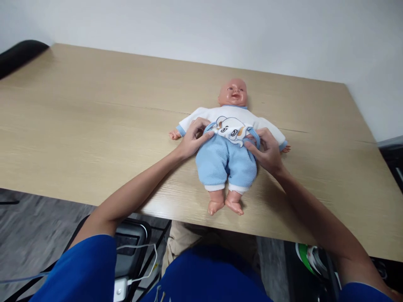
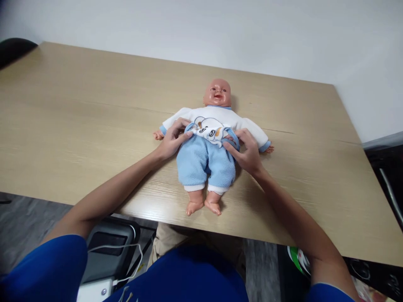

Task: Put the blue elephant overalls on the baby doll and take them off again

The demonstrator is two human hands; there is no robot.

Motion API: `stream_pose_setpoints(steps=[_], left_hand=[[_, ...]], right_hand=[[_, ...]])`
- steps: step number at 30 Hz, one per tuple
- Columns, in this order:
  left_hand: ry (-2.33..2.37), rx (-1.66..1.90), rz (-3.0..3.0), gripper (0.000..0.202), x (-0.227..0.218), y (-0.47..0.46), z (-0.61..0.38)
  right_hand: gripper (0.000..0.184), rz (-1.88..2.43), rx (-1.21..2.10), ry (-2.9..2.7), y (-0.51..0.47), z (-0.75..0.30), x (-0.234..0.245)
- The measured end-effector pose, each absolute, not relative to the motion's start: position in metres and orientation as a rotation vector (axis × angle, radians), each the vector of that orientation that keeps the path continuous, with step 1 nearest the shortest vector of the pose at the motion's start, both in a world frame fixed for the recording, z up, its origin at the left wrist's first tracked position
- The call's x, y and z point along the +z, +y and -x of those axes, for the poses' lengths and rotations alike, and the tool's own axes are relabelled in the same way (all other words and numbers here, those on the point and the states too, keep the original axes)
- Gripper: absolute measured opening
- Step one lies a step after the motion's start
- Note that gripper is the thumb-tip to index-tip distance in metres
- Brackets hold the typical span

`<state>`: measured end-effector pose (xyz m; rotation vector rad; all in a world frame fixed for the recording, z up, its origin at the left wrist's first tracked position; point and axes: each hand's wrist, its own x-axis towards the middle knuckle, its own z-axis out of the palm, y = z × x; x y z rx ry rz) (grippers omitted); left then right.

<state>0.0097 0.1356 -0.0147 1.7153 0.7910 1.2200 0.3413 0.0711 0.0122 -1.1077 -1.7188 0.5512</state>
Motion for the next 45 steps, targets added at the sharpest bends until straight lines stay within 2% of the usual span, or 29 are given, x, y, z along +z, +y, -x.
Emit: stream_pose_setpoints(steps=[3, 9, 15, 22, 24, 30, 34, 37, 41, 45], left_hand=[[0.793, 1.192, -1.663, 0.064, -0.010, 0.132, -0.014], [0.775, 1.156, -1.502, 0.074, -0.002, 0.131, -0.022], [0.767, 1.144, -1.479, 0.075, 0.001, 0.130, -0.023], [0.849, 1.110, -1.548, 0.076, -0.002, 0.131, -0.020], [0.864, 1.063, -1.604, 0.075, -0.004, 0.133, -0.015], [0.870, 0.986, -1.716, 0.080, -0.015, 0.139, -0.005], [0.887, 1.082, -1.661, 0.082, -0.021, 0.142, -0.015], [0.882, 1.028, -1.611, 0.079, -0.024, 0.142, -0.017], [0.826, 0.950, -1.707, 0.070, -0.022, 0.141, 0.001], [0.773, 0.789, -1.846, 0.051, -0.018, 0.141, 0.019]], right_hand=[[0.025, 1.080, 0.373, -1.765, 0.069, -0.337, 0.018], [0.030, 1.142, 0.272, -1.769, 0.067, -0.331, 0.023], [0.046, 1.202, 0.623, -1.923, 0.067, -0.337, 0.037], [0.061, 1.216, 1.175, -1.413, 0.076, -0.340, 0.037], [0.066, 1.245, 1.219, -1.349, 0.082, -0.346, 0.029], [0.070, 1.362, 1.049, -1.444, 0.085, -0.357, -0.001], [0.071, 1.234, 1.176, -1.265, 0.093, -0.346, -0.013], [0.072, 1.232, 1.183, -1.245, 0.097, -0.349, -0.016], [0.062, 1.294, 1.103, -1.410, 0.087, -0.371, -0.015], [0.052, 1.289, 1.110, -1.478, 0.071, -0.381, -0.016]])
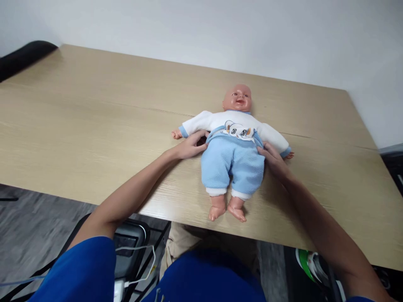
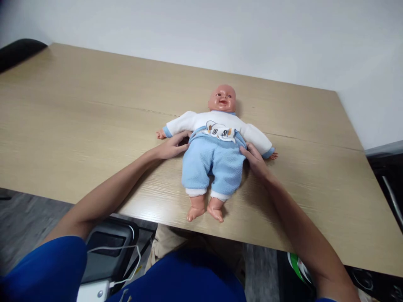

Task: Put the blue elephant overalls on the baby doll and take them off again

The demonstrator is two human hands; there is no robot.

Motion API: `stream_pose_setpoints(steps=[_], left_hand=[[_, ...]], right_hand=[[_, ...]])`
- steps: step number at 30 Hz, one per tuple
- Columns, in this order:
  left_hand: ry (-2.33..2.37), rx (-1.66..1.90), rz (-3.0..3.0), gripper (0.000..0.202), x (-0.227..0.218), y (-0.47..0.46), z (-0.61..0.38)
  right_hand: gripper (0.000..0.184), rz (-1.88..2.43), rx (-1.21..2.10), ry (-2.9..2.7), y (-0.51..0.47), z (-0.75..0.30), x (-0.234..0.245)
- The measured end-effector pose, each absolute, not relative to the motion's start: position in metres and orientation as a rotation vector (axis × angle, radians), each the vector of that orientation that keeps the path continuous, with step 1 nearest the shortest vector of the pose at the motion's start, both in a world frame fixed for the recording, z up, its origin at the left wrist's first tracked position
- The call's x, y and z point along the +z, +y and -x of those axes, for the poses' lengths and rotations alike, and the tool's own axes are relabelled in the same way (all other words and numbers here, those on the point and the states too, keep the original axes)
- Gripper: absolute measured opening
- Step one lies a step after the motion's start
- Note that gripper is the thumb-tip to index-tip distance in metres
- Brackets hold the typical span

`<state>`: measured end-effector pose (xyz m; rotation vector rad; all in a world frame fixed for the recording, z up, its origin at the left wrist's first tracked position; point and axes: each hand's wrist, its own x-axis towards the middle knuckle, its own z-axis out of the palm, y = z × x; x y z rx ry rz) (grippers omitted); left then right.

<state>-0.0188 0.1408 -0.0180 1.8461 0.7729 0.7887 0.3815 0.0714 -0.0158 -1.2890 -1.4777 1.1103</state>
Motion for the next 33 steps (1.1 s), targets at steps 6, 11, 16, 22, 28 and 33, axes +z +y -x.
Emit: stream_pose_setpoints(steps=[6, 11, 16, 22, 28, 33], left_hand=[[0.875, 0.988, -1.572, 0.042, -0.028, 0.135, 0.000], [0.872, 1.042, -1.416, 0.048, -0.037, 0.133, -0.012], [0.784, 1.019, -1.492, 0.055, -0.015, 0.132, -0.001], [0.727, 1.096, -1.673, 0.067, 0.014, 0.143, -0.012], [0.898, 1.041, -1.656, 0.075, -0.009, 0.143, -0.004], [0.986, 0.975, -1.795, 0.072, -0.023, 0.128, 0.013]], right_hand=[[0.059, 1.265, 1.250, -1.159, 0.069, -0.358, -0.024], [0.065, 1.291, 1.046, -1.280, 0.074, -0.359, -0.027], [0.060, 1.279, 0.958, -1.371, 0.068, -0.365, -0.014], [0.050, 1.155, 1.033, -1.401, 0.085, -0.356, 0.010], [0.063, 1.314, 0.884, -1.492, 0.084, -0.356, -0.011], [0.060, 1.368, 0.789, -1.487, 0.061, -0.360, -0.034]])
